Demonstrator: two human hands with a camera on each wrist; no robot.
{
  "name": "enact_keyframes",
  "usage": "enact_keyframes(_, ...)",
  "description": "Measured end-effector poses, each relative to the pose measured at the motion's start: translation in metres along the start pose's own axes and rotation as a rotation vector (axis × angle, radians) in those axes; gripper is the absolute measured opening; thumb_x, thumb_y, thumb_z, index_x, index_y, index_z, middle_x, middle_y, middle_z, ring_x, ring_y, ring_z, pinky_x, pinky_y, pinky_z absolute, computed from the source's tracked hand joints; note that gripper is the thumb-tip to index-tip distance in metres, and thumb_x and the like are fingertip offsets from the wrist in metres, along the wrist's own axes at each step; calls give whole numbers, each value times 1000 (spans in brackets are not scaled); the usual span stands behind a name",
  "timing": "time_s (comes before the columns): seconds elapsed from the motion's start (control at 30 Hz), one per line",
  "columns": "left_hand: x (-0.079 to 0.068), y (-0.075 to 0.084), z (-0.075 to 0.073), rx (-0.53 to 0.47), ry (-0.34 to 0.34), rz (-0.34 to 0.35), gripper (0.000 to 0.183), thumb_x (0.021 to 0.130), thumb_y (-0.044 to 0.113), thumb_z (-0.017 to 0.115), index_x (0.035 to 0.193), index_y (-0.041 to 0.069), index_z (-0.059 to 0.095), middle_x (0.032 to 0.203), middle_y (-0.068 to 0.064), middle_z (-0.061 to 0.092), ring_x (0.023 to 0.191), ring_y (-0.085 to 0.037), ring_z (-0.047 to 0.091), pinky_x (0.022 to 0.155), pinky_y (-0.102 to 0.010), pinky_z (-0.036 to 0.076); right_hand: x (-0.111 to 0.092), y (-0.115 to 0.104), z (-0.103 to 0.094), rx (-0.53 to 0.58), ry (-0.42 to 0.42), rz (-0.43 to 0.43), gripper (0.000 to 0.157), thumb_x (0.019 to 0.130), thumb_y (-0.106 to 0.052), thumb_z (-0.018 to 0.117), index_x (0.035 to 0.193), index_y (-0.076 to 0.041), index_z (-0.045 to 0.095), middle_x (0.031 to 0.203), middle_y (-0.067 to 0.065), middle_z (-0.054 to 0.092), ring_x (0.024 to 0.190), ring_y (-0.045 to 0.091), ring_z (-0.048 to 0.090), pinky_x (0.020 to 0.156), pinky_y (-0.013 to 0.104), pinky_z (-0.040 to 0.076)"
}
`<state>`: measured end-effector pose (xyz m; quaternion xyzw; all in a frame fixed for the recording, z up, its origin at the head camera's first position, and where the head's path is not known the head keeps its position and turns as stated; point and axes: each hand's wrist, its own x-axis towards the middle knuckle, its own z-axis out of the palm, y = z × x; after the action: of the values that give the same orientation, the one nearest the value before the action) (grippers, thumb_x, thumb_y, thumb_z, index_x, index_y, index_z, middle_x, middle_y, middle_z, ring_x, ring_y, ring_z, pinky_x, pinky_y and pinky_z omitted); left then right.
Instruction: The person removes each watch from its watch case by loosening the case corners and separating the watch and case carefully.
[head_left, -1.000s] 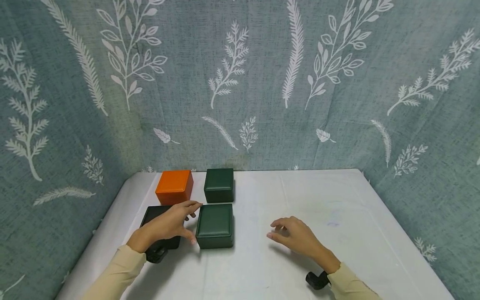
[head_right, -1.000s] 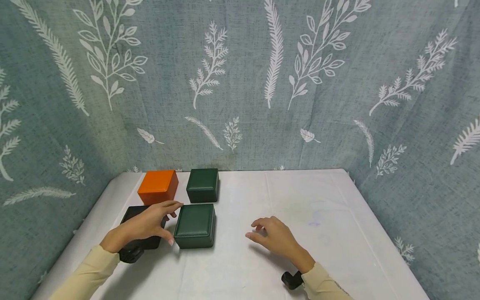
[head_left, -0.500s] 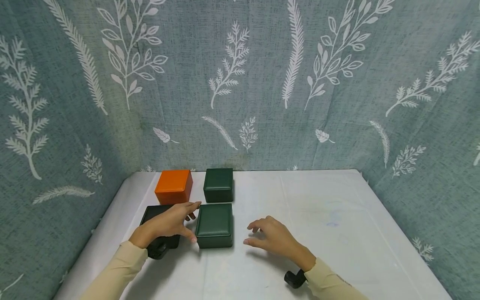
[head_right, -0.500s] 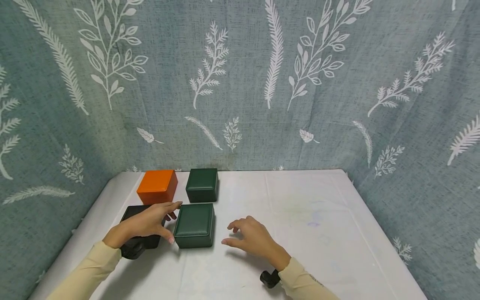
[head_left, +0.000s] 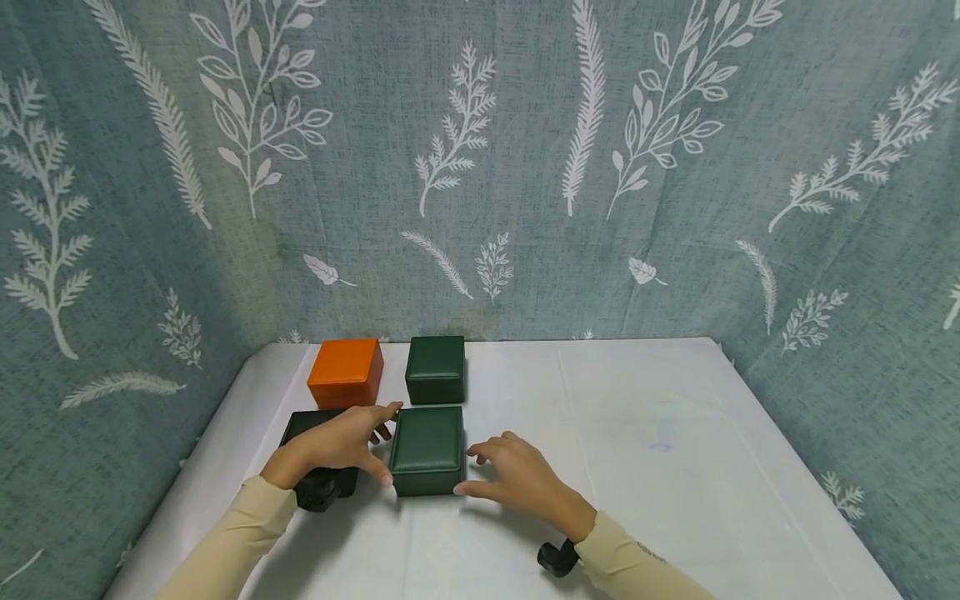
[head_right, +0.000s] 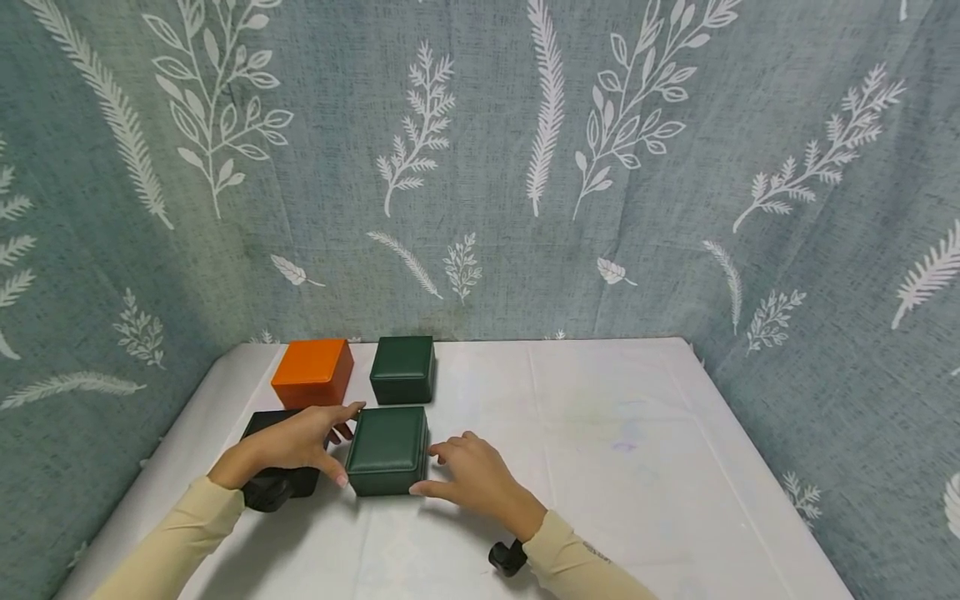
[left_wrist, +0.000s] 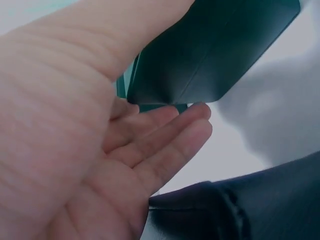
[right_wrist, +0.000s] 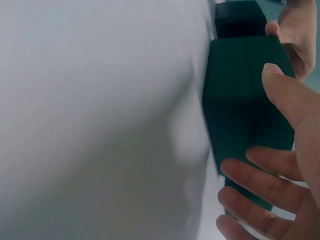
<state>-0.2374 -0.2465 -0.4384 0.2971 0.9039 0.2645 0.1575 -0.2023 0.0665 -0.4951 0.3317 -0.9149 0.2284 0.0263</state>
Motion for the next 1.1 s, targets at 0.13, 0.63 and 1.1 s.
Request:
enact_keyframes(0.13, 2, -1, 2, -22, -5, -3, 115, 72, 37, 95, 153, -14, 33, 145, -26, 52, 113, -33, 65, 92, -43, 56, 3, -5, 4, 28, 28, 31, 60, 88, -61, 73, 122, -11, 75, 100, -2, 73, 92, 12, 61, 78, 28, 53)
enact_keyframes(0.63, 3, -3, 16, -213, 66, 57, 112, 71, 32, 97, 151, -16, 34, 133, -19, 63, 119, -34, 65, 100, -49, 52, 2, -3, 8, 144, 71, 25, 30, 87, -37, 84, 101, -12, 77, 87, -3, 74, 75, 5, 66, 68, 20, 53)
enact_keyframes(1.1, 16, 21, 40, -264, 166, 64, 115, 71, 36, 97, 155, -10, 33, 148, -24, 48, 124, -39, 59, 104, -54, 49, -21, 17, -11, 284, 66, 58, 29, 84, -28, 88, 106, -12, 78, 92, -8, 75, 76, 9, 68, 68, 22, 55)
